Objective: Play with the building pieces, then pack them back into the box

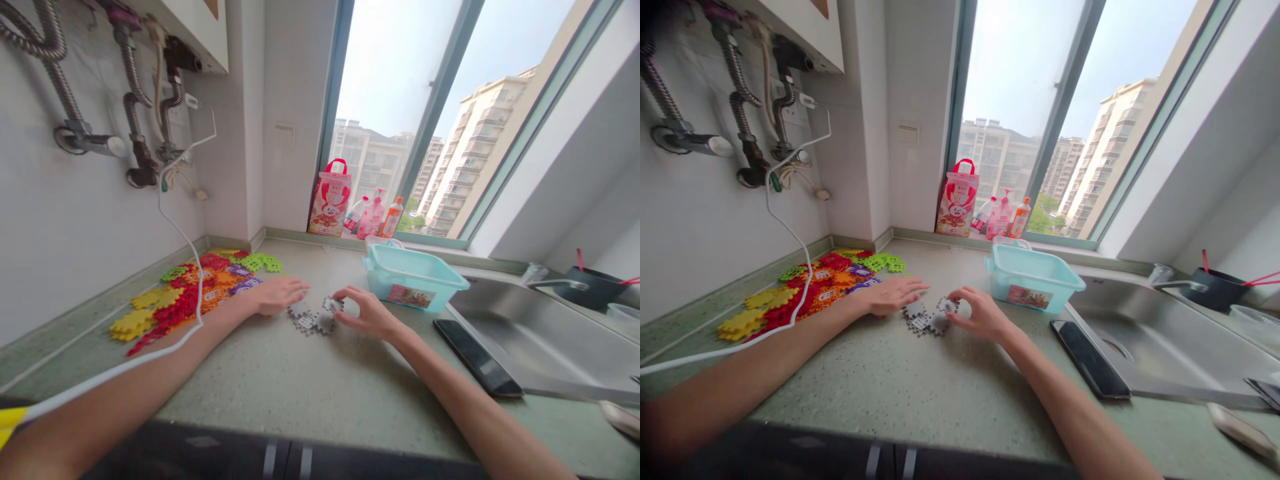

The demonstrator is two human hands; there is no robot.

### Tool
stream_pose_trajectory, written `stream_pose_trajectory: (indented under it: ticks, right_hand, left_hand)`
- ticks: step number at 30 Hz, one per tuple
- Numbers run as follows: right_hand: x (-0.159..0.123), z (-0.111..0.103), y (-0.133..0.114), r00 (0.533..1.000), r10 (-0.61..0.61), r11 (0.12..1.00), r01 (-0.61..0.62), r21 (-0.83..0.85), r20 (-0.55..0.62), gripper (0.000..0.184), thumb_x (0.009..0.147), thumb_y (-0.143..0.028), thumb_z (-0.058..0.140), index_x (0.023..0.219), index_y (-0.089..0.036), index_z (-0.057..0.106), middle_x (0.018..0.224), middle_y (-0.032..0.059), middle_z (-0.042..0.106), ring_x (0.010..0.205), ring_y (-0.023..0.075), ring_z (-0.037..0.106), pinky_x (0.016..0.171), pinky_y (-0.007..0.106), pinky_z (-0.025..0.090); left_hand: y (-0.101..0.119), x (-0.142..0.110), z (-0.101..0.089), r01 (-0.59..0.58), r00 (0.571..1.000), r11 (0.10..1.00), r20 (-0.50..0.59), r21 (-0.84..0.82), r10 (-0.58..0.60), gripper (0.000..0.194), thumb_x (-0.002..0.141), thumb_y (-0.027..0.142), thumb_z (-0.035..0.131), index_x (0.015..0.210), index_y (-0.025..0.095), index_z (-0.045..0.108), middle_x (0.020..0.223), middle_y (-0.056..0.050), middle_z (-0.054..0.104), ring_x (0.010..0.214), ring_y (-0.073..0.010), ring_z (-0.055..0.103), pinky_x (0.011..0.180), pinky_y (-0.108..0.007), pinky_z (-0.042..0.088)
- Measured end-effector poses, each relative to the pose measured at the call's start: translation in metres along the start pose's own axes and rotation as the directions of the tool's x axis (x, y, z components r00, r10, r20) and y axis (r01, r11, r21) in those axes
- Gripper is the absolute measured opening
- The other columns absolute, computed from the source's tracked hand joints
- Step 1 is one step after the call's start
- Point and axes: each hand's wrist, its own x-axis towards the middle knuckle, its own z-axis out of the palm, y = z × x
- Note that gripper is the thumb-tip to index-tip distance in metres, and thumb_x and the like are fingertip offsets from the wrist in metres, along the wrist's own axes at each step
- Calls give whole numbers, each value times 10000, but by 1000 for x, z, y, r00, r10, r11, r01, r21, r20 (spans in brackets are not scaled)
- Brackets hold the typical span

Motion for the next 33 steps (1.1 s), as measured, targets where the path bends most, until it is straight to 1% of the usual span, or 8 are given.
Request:
stream_pose_trajectory:
  ticks: [3, 7, 11, 14, 20, 24, 28, 33]
  right_hand:
    - [0, 0, -17, 995, -24, 999, 21, 25, 100, 215, 932, -359, 732, 1096, -225, 694, 1083, 65, 734, 980, 220, 694, 932, 356, 529]
    - [1, 5, -25, 976, 3, 1000, -4, 5, 217, 204, 877, -344, 799, 1000, -221, 693, 1032, 54, 715, 956, 220, 670, 897, 343, 521]
    - [0, 11, -22, 981, 46, 998, -38, -48, 188, 205, 817, -252, 818, 972, -223, 687, 989, 36, 704, 921, 208, 655, 862, 322, 510]
    - [-1, 13, -19, 985, 46, 997, -36, -66, 164, 234, 771, -194, 807, 968, -225, 686, 961, 20, 701, 892, 196, 649, 837, 306, 505]
    - [-3, 14, -19, 989, 44, 996, -32, -82, 143, 314, 730, -158, 790, 1023, -233, 704, 951, 8, 709, 834, 175, 649, 785, 282, 511]
    - [-1, 3, -16, 990, -45, 988, 64, -141, 136, 304, 739, -162, 772, 1021, -247, 699, 989, 11, 736, 869, 189, 678, 811, 298, 527]
    - [-1, -31, -1, 980, -178, 937, 141, -319, -91, 290, 798, -196, 727, 1081, -249, 689, 1140, 58, 754, 1018, 232, 706, 930, 360, 534]
    - [-8, -81, 36, 865, -164, 837, -132, -531, -473, 243, 859, -330, 701, 1087, -247, 708, 1142, 78, 779, 1016, 273, 730, 967, 418, 520]
  left_hand:
    - [5, -4, -9, -13, 1000, 989, -5, 146, 13, 569, 1085, 567, 363, 1510, 269, 594, 1609, -127, 529, 1485, -324, 480, 1234, -488, 300]
    - [20, -9, -25, -136, 990, 974, -3, 179, 139, 458, 1069, 472, 440, 1383, 255, 692, 1400, -110, 703, 1287, -284, 642, 1136, -403, 403]
    - [33, -16, -36, -193, 981, 971, -10, 140, 196, 355, 865, 349, 692, 1205, 270, 756, 1130, -58, 785, 1026, -261, 719, 946, -332, 498]
    - [37, -20, -38, -186, 982, 971, -3, 151, 188, 403, 744, 280, 734, 1147, 272, 760, 1043, -47, 774, 948, -265, 713, 848, -324, 511]
    - [38, -19, -34, -152, 988, 976, 9, 155, 153, 423, 757, 279, 700, 1175, 282, 759, 1066, -54, 741, 977, -264, 702, 879, -335, 508]
    - [36, -18, -31, -112, 994, 985, 5, 132, 113, 342, 761, 313, 717, 1098, 265, 755, 1040, -45, 733, 974, -253, 692, 892, -328, 503]
    - [30, -18, -29, -88, 996, 989, -8, 117, 89, 293, 736, 343, 746, 1008, 236, 721, 1009, -45, 730, 946, -246, 681, 858, -316, 499]
    - [30, -18, -29, -75, 997, 996, -27, 44, 77, 389, 745, 424, 785, 1080, 250, 692, 1035, -26, 745, 940, -228, 685, 847, -293, 485]
